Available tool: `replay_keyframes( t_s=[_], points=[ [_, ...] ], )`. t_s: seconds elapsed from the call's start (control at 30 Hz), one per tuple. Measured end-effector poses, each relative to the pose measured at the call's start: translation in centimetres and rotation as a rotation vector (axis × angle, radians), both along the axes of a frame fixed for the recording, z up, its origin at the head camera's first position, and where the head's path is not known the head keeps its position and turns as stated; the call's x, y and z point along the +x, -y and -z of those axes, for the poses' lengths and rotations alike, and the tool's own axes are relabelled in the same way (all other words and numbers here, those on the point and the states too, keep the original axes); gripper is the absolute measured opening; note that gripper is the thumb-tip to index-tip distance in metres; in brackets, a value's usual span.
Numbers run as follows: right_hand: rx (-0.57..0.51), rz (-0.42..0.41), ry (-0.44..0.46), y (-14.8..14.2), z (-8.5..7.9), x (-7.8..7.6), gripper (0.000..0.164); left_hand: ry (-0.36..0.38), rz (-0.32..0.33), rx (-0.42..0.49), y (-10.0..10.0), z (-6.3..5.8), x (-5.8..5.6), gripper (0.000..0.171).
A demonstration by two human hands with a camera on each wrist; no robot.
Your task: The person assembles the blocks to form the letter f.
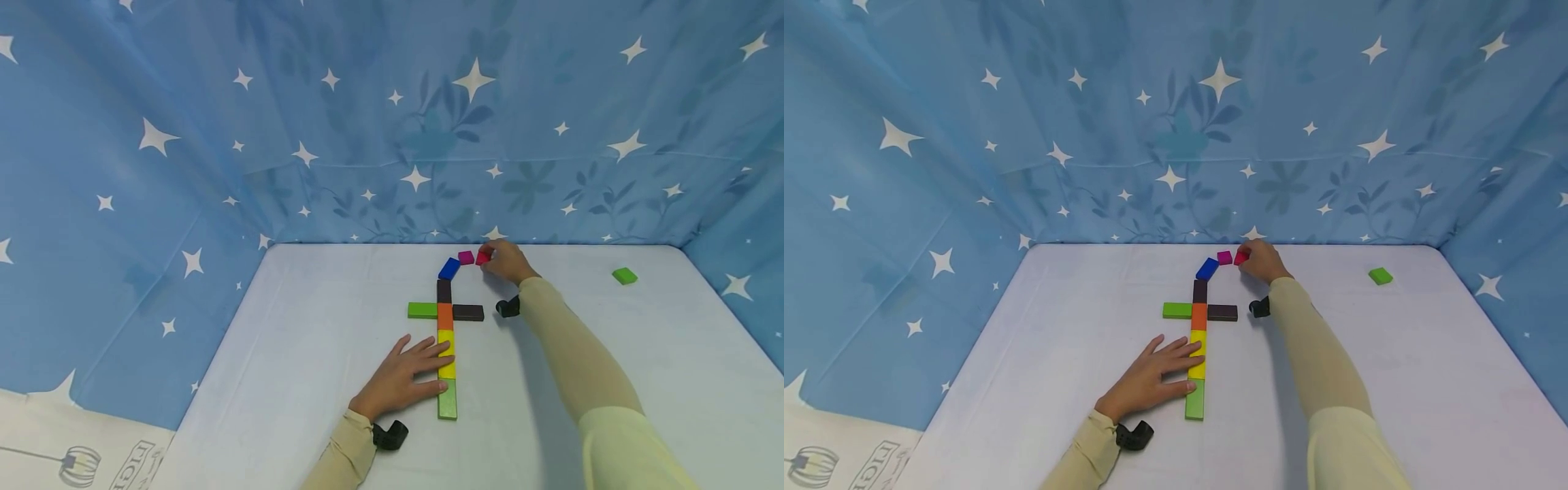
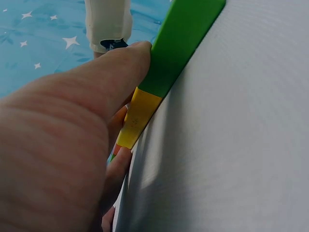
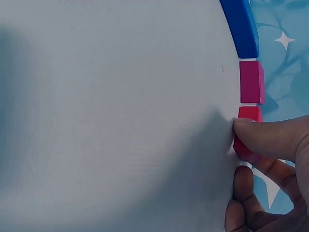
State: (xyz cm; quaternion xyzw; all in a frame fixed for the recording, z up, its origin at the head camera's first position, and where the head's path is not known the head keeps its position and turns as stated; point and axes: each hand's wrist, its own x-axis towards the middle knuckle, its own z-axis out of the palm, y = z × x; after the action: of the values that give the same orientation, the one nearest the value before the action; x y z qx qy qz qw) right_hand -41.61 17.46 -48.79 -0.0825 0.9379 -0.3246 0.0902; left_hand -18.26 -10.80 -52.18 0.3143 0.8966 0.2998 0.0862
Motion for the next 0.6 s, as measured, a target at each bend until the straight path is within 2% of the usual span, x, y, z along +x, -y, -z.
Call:
replay_keyframes(
  t_s=[0.6],
  points=[
    [-0.003,-0.012,-0.025,0.00,-0.11,0.24,0.041,-0.009,0.001,0.004,0.02,0.06,0.00,0.053]
  ],
)
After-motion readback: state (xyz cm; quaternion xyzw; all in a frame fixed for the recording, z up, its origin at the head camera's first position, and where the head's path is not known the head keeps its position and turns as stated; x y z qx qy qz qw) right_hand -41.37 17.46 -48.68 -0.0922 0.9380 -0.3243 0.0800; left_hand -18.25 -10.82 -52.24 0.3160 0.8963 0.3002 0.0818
